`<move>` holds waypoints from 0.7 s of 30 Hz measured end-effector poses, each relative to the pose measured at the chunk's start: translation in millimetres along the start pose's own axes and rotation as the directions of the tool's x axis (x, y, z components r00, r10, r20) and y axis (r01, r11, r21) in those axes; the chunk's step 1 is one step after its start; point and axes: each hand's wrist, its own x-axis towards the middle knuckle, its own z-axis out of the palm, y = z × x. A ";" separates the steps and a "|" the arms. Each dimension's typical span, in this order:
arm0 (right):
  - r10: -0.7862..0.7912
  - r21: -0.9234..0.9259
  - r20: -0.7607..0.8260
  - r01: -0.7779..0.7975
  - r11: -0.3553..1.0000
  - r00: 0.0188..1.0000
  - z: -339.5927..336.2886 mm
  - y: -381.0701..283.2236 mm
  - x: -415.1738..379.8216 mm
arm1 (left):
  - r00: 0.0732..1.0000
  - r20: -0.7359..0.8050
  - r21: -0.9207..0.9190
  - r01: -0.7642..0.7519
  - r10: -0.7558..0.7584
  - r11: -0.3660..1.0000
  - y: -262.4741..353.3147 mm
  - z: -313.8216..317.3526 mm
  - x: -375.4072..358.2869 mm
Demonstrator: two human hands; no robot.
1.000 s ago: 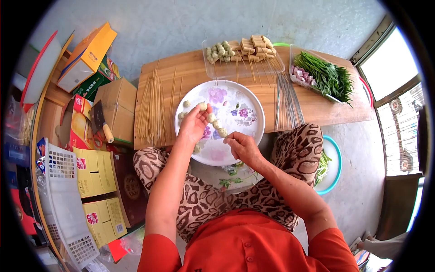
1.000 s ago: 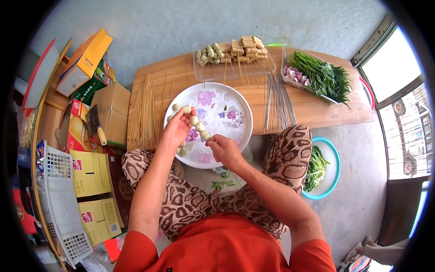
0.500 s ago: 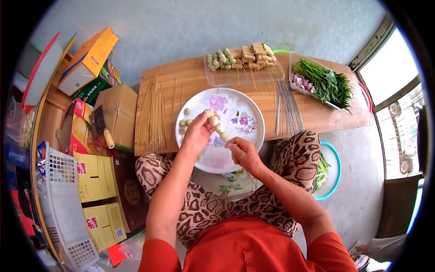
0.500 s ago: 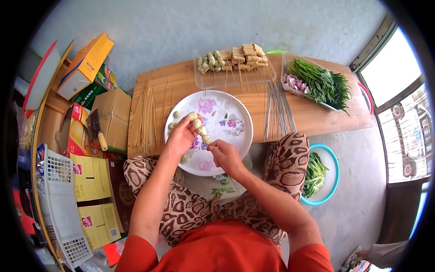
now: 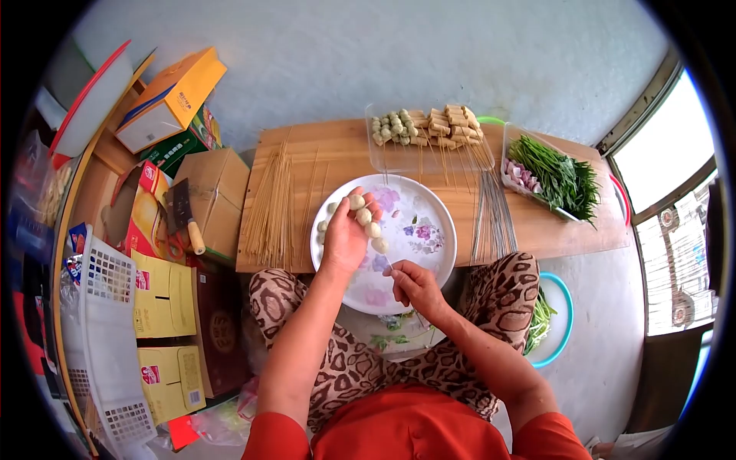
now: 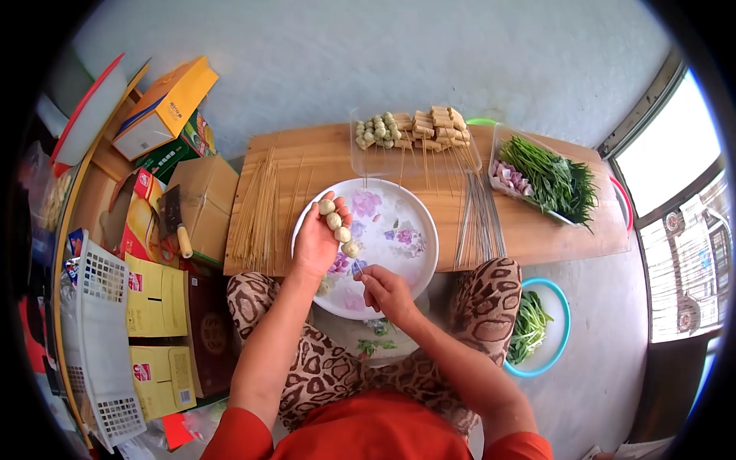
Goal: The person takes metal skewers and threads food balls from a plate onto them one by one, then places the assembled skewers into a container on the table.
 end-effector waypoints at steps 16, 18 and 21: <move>-0.010 -0.051 -0.073 0.006 0.999 0.997 4.7 1.8 2.5 | 0.999 0.011 -0.008 -0.031 0.031 0.999 -11.7 1.3 -1.6; -0.007 -0.046 -0.076 0.004 0.999 0.997 4.6 1.3 2.8 | 0.999 0.007 0.000 -0.037 0.037 0.999 -12.2 0.8 -1.4; -0.005 -0.053 -0.076 0.001 0.999 0.997 4.7 0.2 3.1 | 0.999 -0.004 0.013 -0.044 0.044 0.999 -13.0 0.4 -1.1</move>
